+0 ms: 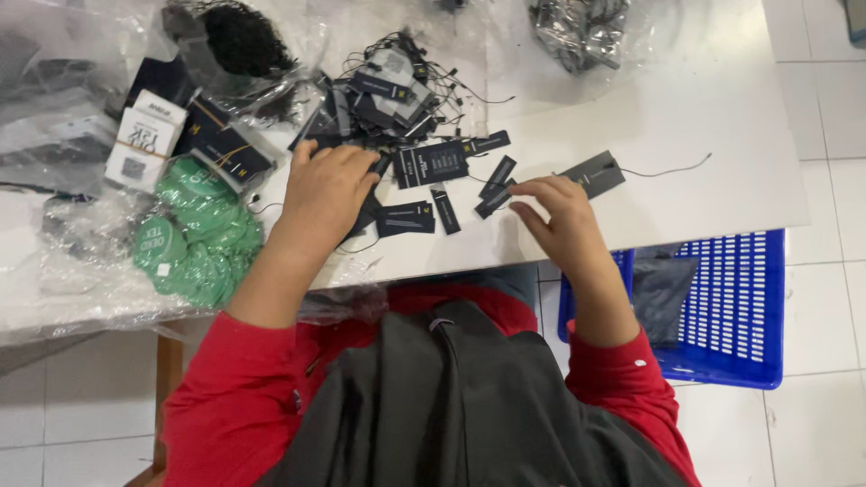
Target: The person sorts and organizes small black product tags on a white table. They pick up tags, separate them, and place some into a blue basket while arranging others into neat stacks.
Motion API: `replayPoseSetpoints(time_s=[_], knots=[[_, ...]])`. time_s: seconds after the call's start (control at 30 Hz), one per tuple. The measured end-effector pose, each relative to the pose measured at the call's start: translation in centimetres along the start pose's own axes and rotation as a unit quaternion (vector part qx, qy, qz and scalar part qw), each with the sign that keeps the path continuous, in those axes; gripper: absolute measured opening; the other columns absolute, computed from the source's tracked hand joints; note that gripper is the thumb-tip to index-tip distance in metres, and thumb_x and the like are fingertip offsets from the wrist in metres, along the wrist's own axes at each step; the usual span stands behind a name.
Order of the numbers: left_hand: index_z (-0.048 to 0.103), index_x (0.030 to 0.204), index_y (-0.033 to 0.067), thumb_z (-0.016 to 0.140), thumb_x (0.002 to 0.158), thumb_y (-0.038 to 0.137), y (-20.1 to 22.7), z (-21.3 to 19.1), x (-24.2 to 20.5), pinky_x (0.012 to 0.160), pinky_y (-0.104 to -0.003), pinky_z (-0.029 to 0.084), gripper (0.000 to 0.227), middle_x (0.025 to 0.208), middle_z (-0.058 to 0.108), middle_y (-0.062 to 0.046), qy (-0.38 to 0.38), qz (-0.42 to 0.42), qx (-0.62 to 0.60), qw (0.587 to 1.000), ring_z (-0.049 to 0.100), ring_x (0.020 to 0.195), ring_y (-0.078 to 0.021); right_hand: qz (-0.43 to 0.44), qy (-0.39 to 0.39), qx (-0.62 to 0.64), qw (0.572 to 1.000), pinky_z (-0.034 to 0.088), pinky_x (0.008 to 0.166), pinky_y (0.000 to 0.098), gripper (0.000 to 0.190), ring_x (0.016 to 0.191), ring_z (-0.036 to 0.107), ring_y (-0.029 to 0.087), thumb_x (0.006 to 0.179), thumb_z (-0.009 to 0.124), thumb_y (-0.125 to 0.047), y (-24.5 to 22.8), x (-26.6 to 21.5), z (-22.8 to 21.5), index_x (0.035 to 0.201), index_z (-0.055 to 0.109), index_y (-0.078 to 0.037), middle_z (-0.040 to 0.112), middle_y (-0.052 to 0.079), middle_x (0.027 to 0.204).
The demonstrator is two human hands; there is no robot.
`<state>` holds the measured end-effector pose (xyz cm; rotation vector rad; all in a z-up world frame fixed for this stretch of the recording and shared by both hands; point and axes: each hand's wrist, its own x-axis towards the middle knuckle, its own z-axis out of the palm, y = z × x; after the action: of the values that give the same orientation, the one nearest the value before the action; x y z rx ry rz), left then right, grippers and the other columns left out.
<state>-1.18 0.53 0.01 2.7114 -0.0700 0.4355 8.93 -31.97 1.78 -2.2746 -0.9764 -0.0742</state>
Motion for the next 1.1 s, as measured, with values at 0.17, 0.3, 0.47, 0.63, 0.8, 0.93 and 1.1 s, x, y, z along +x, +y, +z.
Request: replayPoseSetpoints(time_s=[0.17, 0.3, 0.47, 0.63, 0.8, 0.93, 1.1], knots=[[0.072, 0.122, 0.0087, 0.074, 0.088, 0.025, -0.8, -2.0, -6.0, 0.103, -0.049, 0.036, 0.038, 0.120, 0.070, -0.008, 0.006, -0.043, 0.049, 0.998, 0.064, 0.109, -0.0252, -0.045, -0.039, -0.013, 0.998, 0.044, 0.102, 0.0444, 0.025, 0.112, 0.063, 0.031, 0.089, 0.077, -0.014, -3.4, 1.0, 3.4, 0.113, 0.073, -0.009, 0.071, 0.009, 0.113], [0.068, 0.124, 0.0074, 0.076, 0.080, 0.028, -1.5, -1.8, -8.8, 0.105, -0.052, 0.034, 0.049, 0.129, 0.066, -0.010, 0.010, -0.070, 0.067, 0.995, 0.060, 0.118, -0.0264, -0.084, -0.068, -0.007, 0.994, 0.045, 0.102, 0.0440, 0.026, 0.114, 0.063, 0.030, 0.088, 0.078, -0.016, -4.9, 1.9, 6.4, 0.113, 0.073, -0.009, 0.070, 0.009, 0.113], [0.067, 0.129, 0.0091, 0.074, 0.089, 0.021, -1.9, -0.9, -9.9, 0.112, -0.053, 0.032, 0.042, 0.120, 0.067, -0.004, 0.029, -0.091, 0.022, 0.995, 0.060, 0.117, -0.0244, -0.107, -0.121, -0.007, 0.987, 0.042, 0.102, 0.0450, 0.031, 0.116, 0.061, 0.031, 0.085, 0.080, -0.017, -7.3, 3.2, 9.8, 0.114, 0.072, -0.009, 0.069, 0.010, 0.117], [0.066, 0.130, 0.0085, 0.074, 0.088, 0.018, -1.8, -0.9, -10.1, 0.112, -0.053, 0.032, 0.044, 0.114, 0.066, -0.004, 0.056, -0.095, 0.007, 0.994, 0.060, 0.113, -0.0238, -0.130, -0.111, 0.002, 0.985, 0.042, 0.108, 0.0448, 0.040, 0.123, 0.060, 0.030, 0.089, 0.078, -0.018, -8.8, 4.4, 11.5, 0.126, 0.067, -0.009, 0.067, 0.010, 0.128], [0.066, 0.132, 0.0074, 0.075, 0.087, 0.015, -1.8, -1.3, -10.0, 0.110, -0.050, 0.034, 0.046, 0.112, 0.065, -0.006, 0.063, -0.093, -0.029, 0.993, 0.062, 0.107, -0.0243, -0.176, -0.109, -0.043, 0.977, 0.039, 0.106, 0.0492, 0.058, 0.129, 0.055, 0.034, 0.084, 0.081, -0.020, -9.1, 6.5, 12.7, 0.136, 0.060, -0.007, 0.061, 0.014, 0.139], [0.067, 0.128, 0.0071, 0.075, 0.088, 0.013, -2.0, -1.2, -10.2, 0.110, -0.050, 0.033, 0.042, 0.111, 0.065, -0.007, 0.076, -0.090, -0.051, 0.992, 0.064, 0.106, -0.0244, -0.162, -0.115, -0.073, 0.977, 0.039, 0.105, 0.0497, 0.057, 0.128, 0.055, 0.034, 0.083, 0.082, -0.020, -9.3, 7.0, 13.2, 0.135, 0.062, -0.009, 0.063, 0.012, 0.136], [0.069, 0.122, 0.0073, 0.076, 0.086, 0.013, -2.3, -0.6, -10.3, 0.110, -0.051, 0.033, 0.037, 0.111, 0.065, -0.007, 0.075, -0.093, -0.059, 0.991, 0.065, 0.106, -0.0242, -0.145, -0.056, -0.051, 0.987, 0.041, 0.100, 0.0465, 0.040, 0.111, 0.061, 0.031, 0.085, 0.081, -0.020, -9.1, 6.6, 14.0, 0.122, 0.068, -0.010, 0.067, 0.009, 0.118]])
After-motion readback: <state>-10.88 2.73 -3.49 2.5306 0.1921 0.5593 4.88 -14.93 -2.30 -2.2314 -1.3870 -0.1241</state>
